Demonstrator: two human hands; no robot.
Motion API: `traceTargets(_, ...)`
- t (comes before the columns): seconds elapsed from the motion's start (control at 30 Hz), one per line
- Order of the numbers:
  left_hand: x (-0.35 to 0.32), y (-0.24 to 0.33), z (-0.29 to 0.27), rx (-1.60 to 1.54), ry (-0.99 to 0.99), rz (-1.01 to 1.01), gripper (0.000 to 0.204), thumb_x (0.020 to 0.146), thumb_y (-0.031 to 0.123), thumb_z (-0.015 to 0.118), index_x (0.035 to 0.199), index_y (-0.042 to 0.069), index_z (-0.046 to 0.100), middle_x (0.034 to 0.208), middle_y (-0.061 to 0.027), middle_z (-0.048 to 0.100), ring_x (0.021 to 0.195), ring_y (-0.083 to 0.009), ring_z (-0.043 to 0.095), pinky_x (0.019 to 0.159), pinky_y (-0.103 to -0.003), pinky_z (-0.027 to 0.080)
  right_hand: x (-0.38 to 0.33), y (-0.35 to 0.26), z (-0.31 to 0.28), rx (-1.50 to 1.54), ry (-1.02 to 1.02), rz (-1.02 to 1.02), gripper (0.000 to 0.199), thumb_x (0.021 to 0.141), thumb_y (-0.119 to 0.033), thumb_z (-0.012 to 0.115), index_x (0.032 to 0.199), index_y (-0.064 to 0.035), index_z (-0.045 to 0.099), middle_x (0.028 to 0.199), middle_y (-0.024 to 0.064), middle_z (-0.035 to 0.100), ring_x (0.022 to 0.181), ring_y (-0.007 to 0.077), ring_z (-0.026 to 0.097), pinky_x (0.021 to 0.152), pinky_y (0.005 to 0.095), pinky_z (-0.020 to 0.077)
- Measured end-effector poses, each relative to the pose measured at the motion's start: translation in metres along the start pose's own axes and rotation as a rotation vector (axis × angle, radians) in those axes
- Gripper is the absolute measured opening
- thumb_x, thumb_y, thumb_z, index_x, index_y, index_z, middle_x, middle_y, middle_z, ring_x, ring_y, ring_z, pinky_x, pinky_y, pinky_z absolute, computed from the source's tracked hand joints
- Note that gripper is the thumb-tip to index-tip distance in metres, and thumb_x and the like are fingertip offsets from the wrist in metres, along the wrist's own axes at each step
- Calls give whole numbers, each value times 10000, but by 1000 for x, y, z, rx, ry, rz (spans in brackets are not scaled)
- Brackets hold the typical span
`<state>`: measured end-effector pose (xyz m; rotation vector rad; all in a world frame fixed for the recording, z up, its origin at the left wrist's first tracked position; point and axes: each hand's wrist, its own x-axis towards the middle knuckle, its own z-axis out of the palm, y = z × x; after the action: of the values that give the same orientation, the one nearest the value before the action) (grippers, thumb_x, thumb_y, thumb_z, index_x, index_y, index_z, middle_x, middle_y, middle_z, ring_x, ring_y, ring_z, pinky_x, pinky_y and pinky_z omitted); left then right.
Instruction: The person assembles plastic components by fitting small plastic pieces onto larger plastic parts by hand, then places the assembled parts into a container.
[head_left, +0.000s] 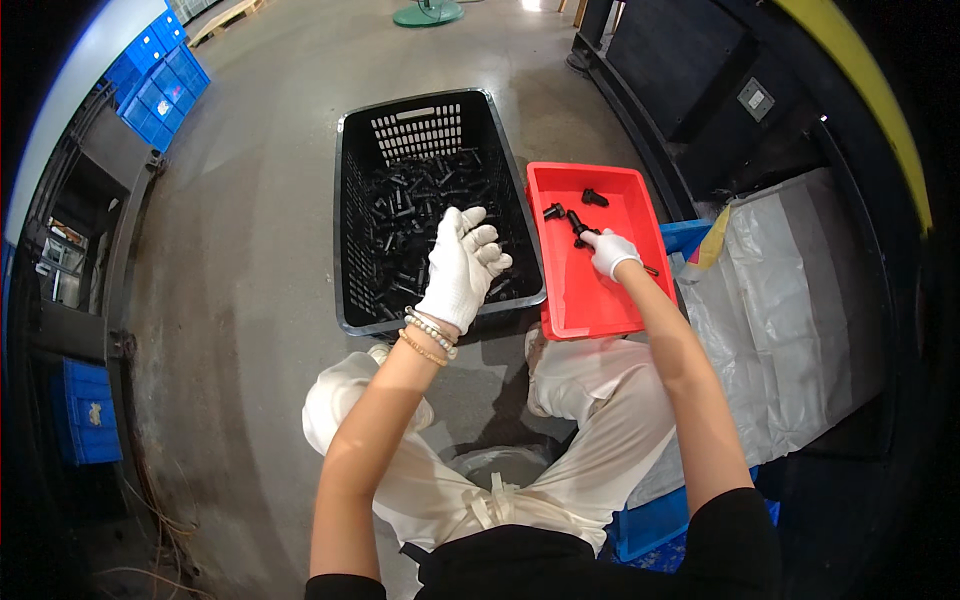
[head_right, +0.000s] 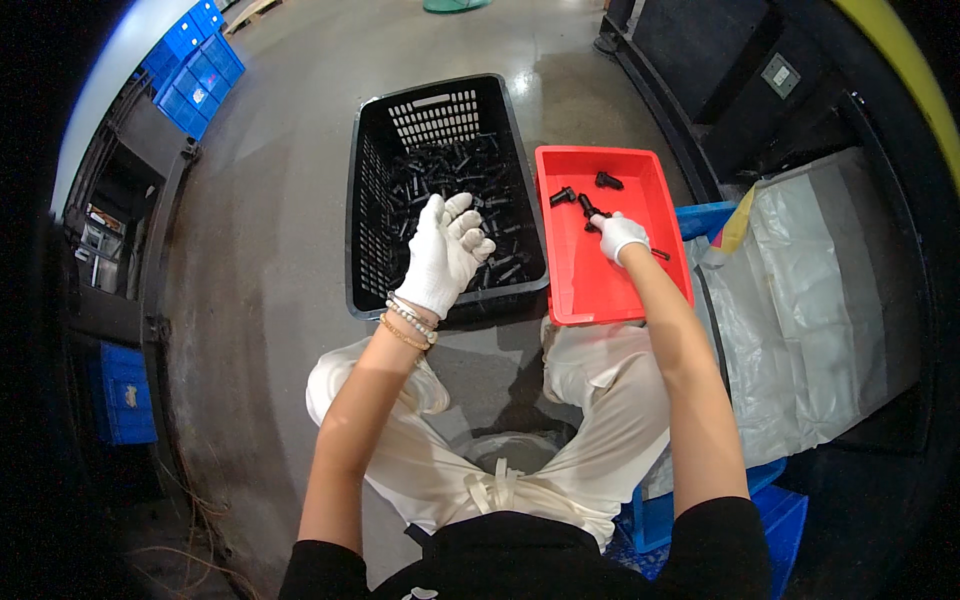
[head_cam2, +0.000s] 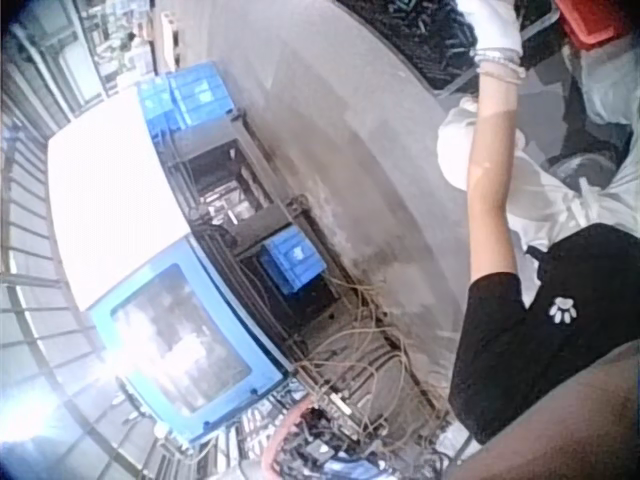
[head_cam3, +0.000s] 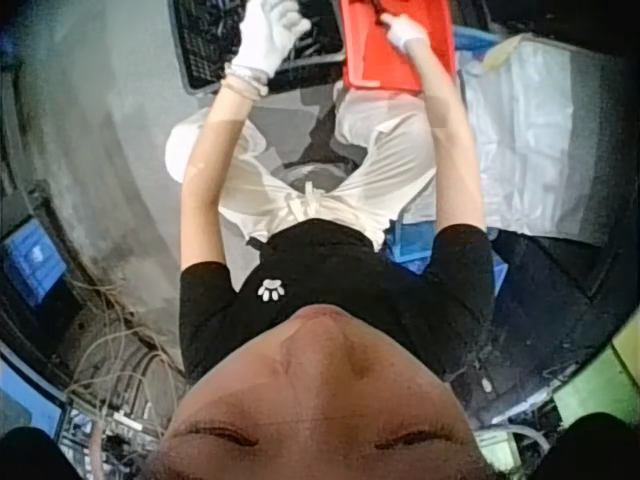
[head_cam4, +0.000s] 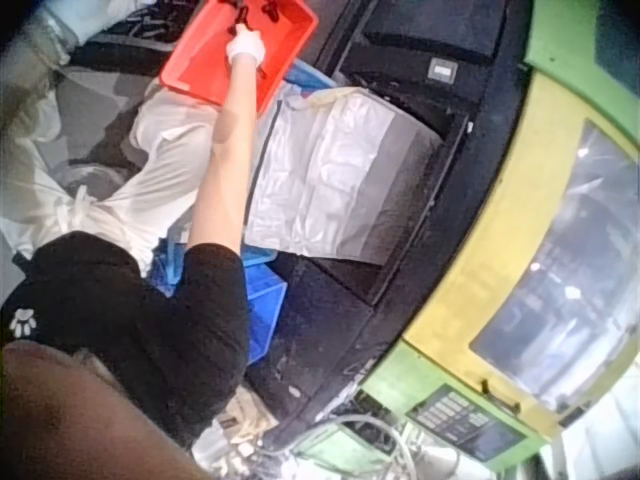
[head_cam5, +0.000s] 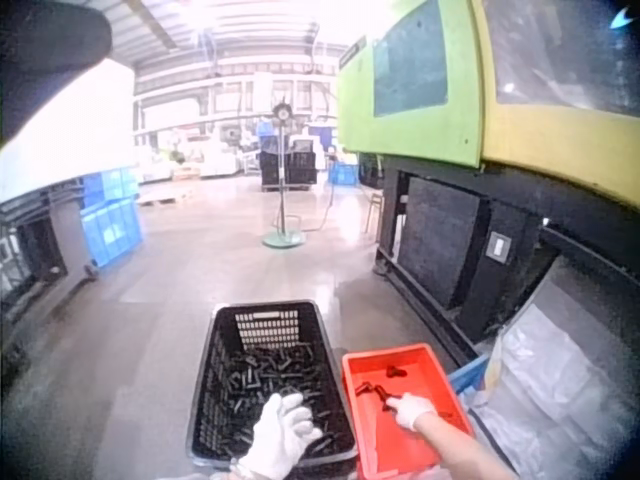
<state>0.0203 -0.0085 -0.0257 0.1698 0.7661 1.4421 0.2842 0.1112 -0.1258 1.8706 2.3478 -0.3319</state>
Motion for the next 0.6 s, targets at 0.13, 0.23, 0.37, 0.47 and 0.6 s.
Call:
traceTargets(0.13, 1, -5, 7, 42, -41, -64, 404, 942, 412, 381, 1088, 45, 466, 759, -30, 488, 586, -119, 423, 579, -297, 416, 11, 2, 21, -98, -199, 5, 367, 818, -132, 443, 1182, -164, 475, 1146, 176, 562, 1019, 367, 571, 841, 451, 471)
traceTargets(0.23, -1, -3, 6, 96, -50, -67, 401, 938, 394, 393, 1094, 31, 462, 772, -33, 479, 593, -122, 410, 585, -303, 413, 8, 4, 26, -26, -250, 63, 280, 819, -147, 456, 1091, -146, 519, 1076, 179, 601, 994, 357, 585, 818, 453, 474)
traceTargets(0.37, -3, 3, -4, 156, -70, -36, 377, 934, 368, 414, 1086, 28, 473, 781, -30, 487, 596, -118, 432, 584, -304, 421, -3, -20, 0, 93, -39, 84, 189, 788, -221, 549, 958, -139, 564, 974, 169, 629, 915, 357, 602, 768, 441, 476)
traceTargets(0.47, 0, -4, 0, 312, -131, -24, 354, 922, 353, 443, 1086, 42, 486, 786, -28, 493, 623, -124, 477, 609, -324, 449, 5, -18, -15, 288, 144, 35, 183, 778, -217, 545, 933, -124, 571, 933, 175, 632, 899, 372, 599, 759, 442, 473)
traceTargets(0.6, 1, -9, -4, 546, -227, -9, 371, 891, 338, 495, 1115, 43, 488, 875, -68, 552, 680, -154, 553, 662, -337, 482, 2, -47, -45, 794, 220, -72, 147, 770, -185, 548, 799, -41, 546, 688, 70, 577, 652, 189, 579, 628, 327, 462)
